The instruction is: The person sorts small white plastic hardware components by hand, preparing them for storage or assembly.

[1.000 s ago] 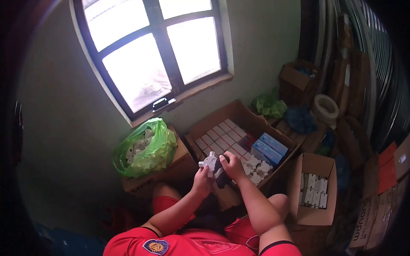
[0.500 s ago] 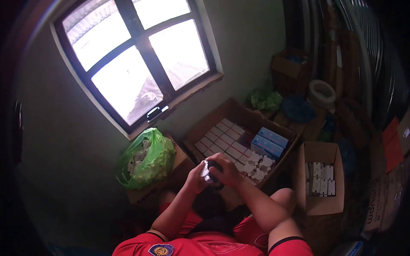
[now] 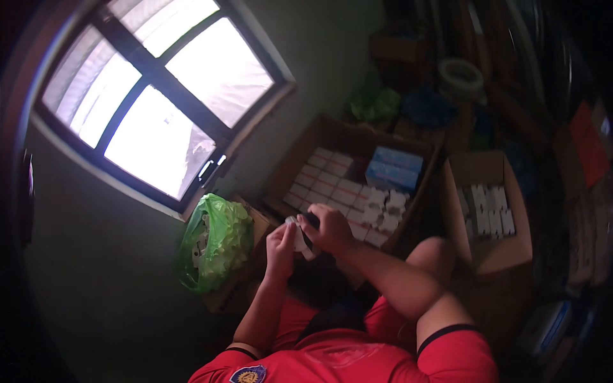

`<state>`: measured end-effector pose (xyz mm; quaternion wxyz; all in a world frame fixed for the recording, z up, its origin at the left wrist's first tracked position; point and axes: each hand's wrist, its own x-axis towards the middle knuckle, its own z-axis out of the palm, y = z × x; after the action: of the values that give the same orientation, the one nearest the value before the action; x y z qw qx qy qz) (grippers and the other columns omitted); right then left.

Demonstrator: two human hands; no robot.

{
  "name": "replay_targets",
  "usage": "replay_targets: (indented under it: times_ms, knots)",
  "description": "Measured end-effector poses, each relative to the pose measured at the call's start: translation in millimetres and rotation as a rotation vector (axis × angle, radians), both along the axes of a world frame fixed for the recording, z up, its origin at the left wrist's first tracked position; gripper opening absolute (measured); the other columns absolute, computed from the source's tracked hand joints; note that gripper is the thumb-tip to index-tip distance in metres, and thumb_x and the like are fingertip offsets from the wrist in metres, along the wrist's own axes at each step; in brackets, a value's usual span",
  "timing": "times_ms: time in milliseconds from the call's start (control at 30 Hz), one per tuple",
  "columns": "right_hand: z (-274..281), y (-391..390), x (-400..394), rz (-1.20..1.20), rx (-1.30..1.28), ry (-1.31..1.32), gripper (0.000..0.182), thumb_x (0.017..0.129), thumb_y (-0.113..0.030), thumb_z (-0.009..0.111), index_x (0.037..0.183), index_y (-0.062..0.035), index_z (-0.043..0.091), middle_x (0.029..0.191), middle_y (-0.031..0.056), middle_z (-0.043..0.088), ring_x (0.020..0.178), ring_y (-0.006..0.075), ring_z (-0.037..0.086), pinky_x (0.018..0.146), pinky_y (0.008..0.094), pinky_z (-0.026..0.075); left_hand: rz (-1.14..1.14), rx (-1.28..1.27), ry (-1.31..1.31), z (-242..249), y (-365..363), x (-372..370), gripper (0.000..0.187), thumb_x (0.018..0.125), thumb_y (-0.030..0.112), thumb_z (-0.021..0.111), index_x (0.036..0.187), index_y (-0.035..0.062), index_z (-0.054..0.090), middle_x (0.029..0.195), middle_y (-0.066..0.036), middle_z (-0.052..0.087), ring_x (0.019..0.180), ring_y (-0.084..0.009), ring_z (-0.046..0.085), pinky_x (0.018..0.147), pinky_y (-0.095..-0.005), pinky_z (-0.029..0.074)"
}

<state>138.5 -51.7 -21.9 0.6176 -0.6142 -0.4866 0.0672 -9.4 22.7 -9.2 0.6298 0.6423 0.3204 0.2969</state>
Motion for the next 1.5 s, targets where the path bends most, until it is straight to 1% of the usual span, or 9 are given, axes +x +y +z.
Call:
replay_targets:
  times_ms: [233, 433, 533, 767, 867, 967, 1300, 1433, 1500]
  knots:
    - [-39, 20, 12, 0.067, -0.274, 0.425, 0.044, 0.092, -0.038, 0.063, 0.094, 0.0052, 0.071, 0.091, 0.0293, 0.07, 0.094, 0.0436, 0.07, 0.081, 0.0451, 0.053, -0.048, 0.695, 0.286, 16, 8, 14, 0.032, 0.093, 0.013, 0.071, 0.12, -0.0029, 0.067, 0.079, -0.003, 0.067, 0.073, -0.0073, 0.062, 0.066, -0.0255, 0.051]
    - [-48, 30, 24, 0.323, -0.263, 1.032, 0.047, 0.096, -0.038, 0.062, 0.106, 0.0068, 0.071, 0.098, 0.0142, 0.073, 0.09, 0.0198, 0.069, 0.083, 0.0336, 0.053, -0.093, 1.047, 0.176, 36, 22, 29, 0.044, 0.084, 0.008, 0.077, 0.125, -0.0012, 0.063, 0.109, -0.014, 0.068, 0.095, -0.0242, 0.068, 0.082, -0.0336, 0.053]
    - [-5, 16, 34, 0.247, -0.147, 1.298, 0.043, 0.098, -0.037, 0.06, 0.107, 0.004, 0.069, 0.096, 0.0113, 0.07, 0.088, 0.0161, 0.066, 0.079, 0.0305, 0.052, -0.031, 0.209, -0.137, 15, 18, 35, 0.036, 0.097, 0.012, 0.067, 0.129, -0.0018, 0.056, 0.116, -0.011, 0.066, 0.1, -0.0204, 0.066, 0.089, -0.0348, 0.053]
    - [-1, 17, 50, -0.18, 0.106, 0.571, 0.039, 0.096, -0.037, 0.061, 0.112, -0.0024, 0.067, 0.096, 0.0145, 0.069, 0.097, 0.0288, 0.068, 0.09, 0.0363, 0.051, 0.21, -0.407, -0.372, -3, 21, 51, 0.038, 0.107, 0.036, 0.051, 0.124, 0.0026, 0.057, 0.112, -0.01, 0.065, 0.101, -0.0213, 0.066, 0.085, -0.0379, 0.057]
    - [27, 10, 57, 0.024, 0.447, 0.508, 0.033, 0.094, -0.034, 0.064, 0.105, -0.0034, 0.066, 0.1, 0.0143, 0.068, 0.099, 0.0313, 0.067, 0.086, 0.0384, 0.051, 0.162, -0.535, -0.252, -2, 33, 47, 0.038, 0.106, 0.037, 0.05, 0.122, 0.0037, 0.058, 0.107, -0.008, 0.066, 0.091, -0.02, 0.068, 0.073, -0.0368, 0.059]
    - [13, 9, 52, 0.139, 0.367, -0.143, 0.028, 0.093, -0.028, 0.067, 0.105, -0.0032, 0.066, 0.1, 0.0122, 0.067, 0.095, 0.0259, 0.066, 0.087, 0.0378, 0.05, 0.123, -0.47, -0.164, 24, 6, 59, 0.035, 0.105, 0.034, 0.054, 0.111, 0.0006, 0.063, 0.095, -0.004, 0.068, 0.076, -0.0145, 0.067, 0.065, -0.029, 0.056]
    - [-9, 10, 48, -0.015, -0.133, 0.476, 0.043, 0.092, -0.04, 0.066, 0.093, 0.0027, 0.068, 0.089, 0.0224, 0.072, 0.088, 0.0372, 0.072, 0.074, 0.0446, 0.053, -0.079, 0.446, 0.196, 27, 13, 47, 0.026, 0.104, 0.02, 0.06, 0.092, -0.0011, 0.069, 0.073, 0.001, 0.062, 0.07, -0.0031, 0.052, 0.061, -0.0215, 0.041]
    - [-10, 11, 59, -0.194, 0.252, 0.758, 0.043, 0.095, -0.039, 0.063, 0.107, 0.0012, 0.066, 0.101, 0.0211, 0.07, 0.098, 0.0356, 0.069, 0.089, 0.0393, 0.052, 0.001, -0.175, -0.183, 24, -11, 59, 0.034, 0.105, 0.022, 0.057, 0.132, 0.0012, 0.056, 0.113, -0.01, 0.064, 0.096, -0.0144, 0.064, 0.08, -0.0294, 0.055]
    - [0, 8, 53, -0.165, 0.358, 0.39, 0.04, 0.096, -0.038, 0.062, 0.116, -0.0036, 0.064, 0.107, 0.0159, 0.067, 0.103, 0.0323, 0.064, 0.095, 0.0404, 0.048, -0.021, -0.222, -0.214, 5, -7, 61, 0.04, 0.107, 0.021, 0.052, 0.143, 0.0048, 0.045, 0.129, -0.012, 0.058, 0.113, -0.0216, 0.062, 0.092, -0.0355, 0.056]
